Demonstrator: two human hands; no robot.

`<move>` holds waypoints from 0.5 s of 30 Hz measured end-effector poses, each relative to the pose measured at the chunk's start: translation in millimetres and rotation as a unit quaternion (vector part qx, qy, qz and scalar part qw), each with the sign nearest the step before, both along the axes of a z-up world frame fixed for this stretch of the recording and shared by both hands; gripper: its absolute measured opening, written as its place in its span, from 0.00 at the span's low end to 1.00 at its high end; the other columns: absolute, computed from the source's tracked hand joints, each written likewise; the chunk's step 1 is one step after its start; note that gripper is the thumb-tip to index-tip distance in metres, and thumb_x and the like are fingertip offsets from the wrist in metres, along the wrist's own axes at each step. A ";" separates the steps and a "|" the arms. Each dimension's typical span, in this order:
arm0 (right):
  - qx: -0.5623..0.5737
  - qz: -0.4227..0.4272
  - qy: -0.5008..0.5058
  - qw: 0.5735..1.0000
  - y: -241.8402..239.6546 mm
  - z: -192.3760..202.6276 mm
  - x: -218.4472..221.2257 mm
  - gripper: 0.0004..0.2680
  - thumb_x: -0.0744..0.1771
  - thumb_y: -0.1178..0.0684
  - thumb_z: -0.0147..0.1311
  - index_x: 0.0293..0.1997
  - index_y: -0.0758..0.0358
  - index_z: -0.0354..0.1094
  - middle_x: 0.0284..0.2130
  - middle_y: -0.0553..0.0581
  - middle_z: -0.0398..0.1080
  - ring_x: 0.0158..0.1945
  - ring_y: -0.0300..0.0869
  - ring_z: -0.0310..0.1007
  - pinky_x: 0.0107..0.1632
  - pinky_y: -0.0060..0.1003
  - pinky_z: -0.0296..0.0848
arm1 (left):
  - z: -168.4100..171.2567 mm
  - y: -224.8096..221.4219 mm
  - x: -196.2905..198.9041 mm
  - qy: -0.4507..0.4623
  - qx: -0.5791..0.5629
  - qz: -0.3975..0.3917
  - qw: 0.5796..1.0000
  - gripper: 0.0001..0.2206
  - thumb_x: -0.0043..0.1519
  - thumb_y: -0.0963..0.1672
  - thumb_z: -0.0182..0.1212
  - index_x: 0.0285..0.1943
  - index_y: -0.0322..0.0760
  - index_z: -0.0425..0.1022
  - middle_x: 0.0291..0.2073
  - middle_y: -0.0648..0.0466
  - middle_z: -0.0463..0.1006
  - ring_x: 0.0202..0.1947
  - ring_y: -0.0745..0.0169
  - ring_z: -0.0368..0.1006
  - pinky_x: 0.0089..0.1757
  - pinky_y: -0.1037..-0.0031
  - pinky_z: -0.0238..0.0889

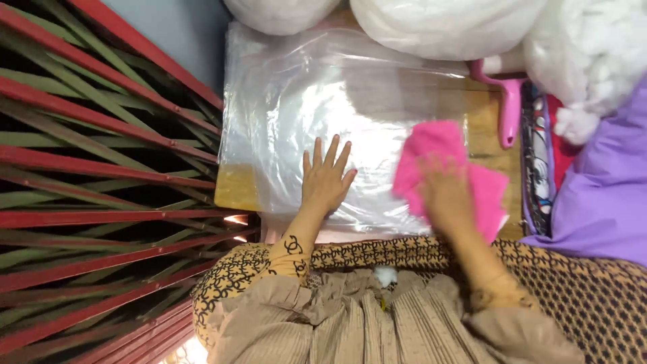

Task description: The person cleans a plastic bag with a cloth, then places a purple pillow into the bag and seals it by hand.

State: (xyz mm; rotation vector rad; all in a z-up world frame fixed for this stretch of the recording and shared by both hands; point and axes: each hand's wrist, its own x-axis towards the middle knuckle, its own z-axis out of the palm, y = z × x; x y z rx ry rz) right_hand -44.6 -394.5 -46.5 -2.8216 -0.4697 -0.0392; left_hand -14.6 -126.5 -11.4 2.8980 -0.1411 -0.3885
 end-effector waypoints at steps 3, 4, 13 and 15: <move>0.081 -0.154 0.018 0.985 -49.8 4.2 27.3 0.18 0.74 0.47 0.38 0.75 0.46 0.59 0.68 0.59 0.63 0.72 0.57 0.58 0.70 0.54 0.56 | 3.2 -4.5 -4.9 -0.002 -0.004 0.016 1.000 0.29 0.70 0.56 0.36 0.81 0.52 0.49 0.80 0.52 0.44 0.78 0.37 0.33 0.68 0.43 0.27; 0.080 -0.152 0.015 0.985 -23.8 3.2 12.5 0.18 0.74 0.47 0.38 0.75 0.46 0.59 0.68 0.59 0.63 0.72 0.57 0.58 0.70 0.54 0.56 | 5.0 -6.2 -3.7 -0.004 -0.005 0.018 1.000 0.29 0.70 0.56 0.36 0.81 0.52 0.49 0.80 0.52 0.44 0.78 0.37 0.33 0.68 0.43 0.27; 0.006 0.090 0.038 0.995 -17.6 -108.0 -5.5 0.19 0.71 0.42 0.44 0.72 0.45 0.59 0.68 0.57 0.62 0.73 0.62 0.51 0.74 0.64 0.43 | 4.6 -8.3 -5.3 -0.001 0.004 0.038 0.999 0.29 0.70 0.57 0.35 0.81 0.54 0.49 0.80 0.54 0.44 0.78 0.39 0.32 0.69 0.44 0.27; 0.021 0.070 0.029 0.997 -47.1 -97.3 5.9 0.18 0.71 0.43 0.44 0.72 0.47 0.60 0.67 0.58 0.63 0.73 0.62 0.53 0.73 0.63 0.45 | 5.5 -8.8 -5.6 -0.004 0.001 0.040 0.999 0.29 0.71 0.57 0.35 0.81 0.54 0.48 0.80 0.54 0.44 0.78 0.39 0.32 0.69 0.44 0.27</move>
